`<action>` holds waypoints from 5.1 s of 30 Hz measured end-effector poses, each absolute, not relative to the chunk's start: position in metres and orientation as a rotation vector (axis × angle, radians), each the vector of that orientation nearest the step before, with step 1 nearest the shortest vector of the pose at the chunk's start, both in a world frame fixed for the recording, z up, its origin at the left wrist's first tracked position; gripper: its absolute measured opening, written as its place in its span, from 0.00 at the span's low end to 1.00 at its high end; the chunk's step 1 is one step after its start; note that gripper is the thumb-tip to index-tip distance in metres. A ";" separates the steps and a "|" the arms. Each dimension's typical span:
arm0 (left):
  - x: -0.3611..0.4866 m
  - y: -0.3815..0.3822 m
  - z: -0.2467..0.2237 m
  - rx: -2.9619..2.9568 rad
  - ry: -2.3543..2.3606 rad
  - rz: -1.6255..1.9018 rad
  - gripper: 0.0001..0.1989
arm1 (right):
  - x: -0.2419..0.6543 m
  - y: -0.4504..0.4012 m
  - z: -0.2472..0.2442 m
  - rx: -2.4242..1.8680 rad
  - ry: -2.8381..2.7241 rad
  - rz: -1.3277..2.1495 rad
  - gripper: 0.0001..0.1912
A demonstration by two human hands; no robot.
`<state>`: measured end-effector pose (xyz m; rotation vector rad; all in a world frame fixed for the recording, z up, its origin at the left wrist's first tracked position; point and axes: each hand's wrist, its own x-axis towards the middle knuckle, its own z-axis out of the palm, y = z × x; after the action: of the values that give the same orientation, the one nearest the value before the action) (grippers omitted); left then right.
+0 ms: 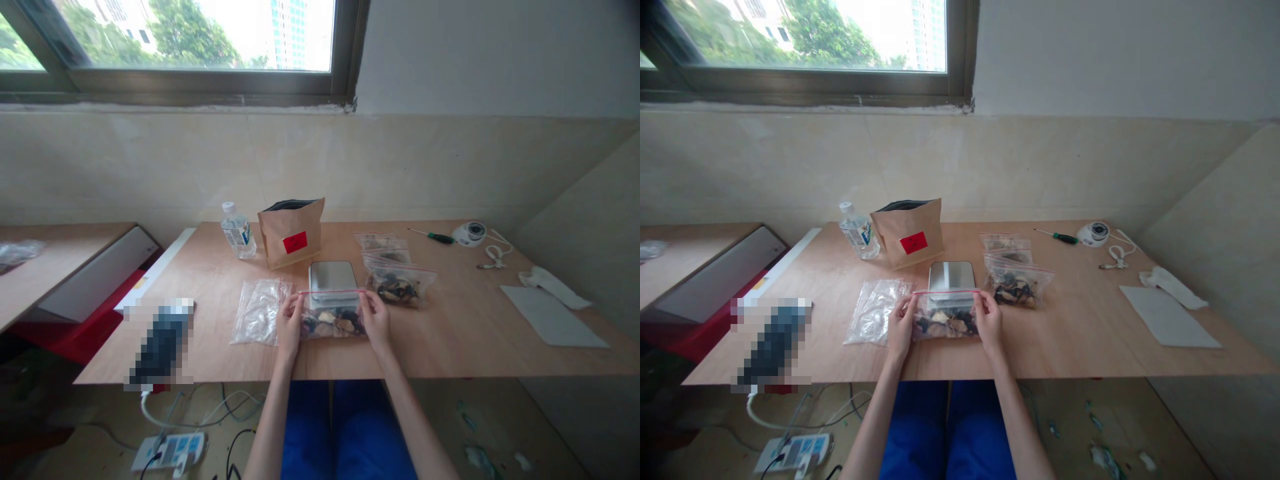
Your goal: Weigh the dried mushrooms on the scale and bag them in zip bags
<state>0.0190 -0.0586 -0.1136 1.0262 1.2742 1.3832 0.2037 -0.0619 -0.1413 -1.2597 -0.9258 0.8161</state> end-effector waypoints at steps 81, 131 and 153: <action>0.015 -0.060 -0.118 1.102 1.169 1.370 0.15 | 0.206 -0.076 -0.138 -1.258 -0.919 0.901 0.18; 0.017 -0.062 -0.114 1.206 1.066 1.233 0.13 | 0.202 -0.079 -0.132 -1.214 -0.942 1.026 0.16; 0.023 -0.063 -0.112 1.240 1.097 1.327 0.12 | 0.198 -0.072 -0.131 -1.204 -0.991 0.933 0.13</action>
<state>0.0232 -0.0634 -0.1123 1.2400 1.0972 1.3274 0.1979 -0.0720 -0.1307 -1.2044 -0.9906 0.9335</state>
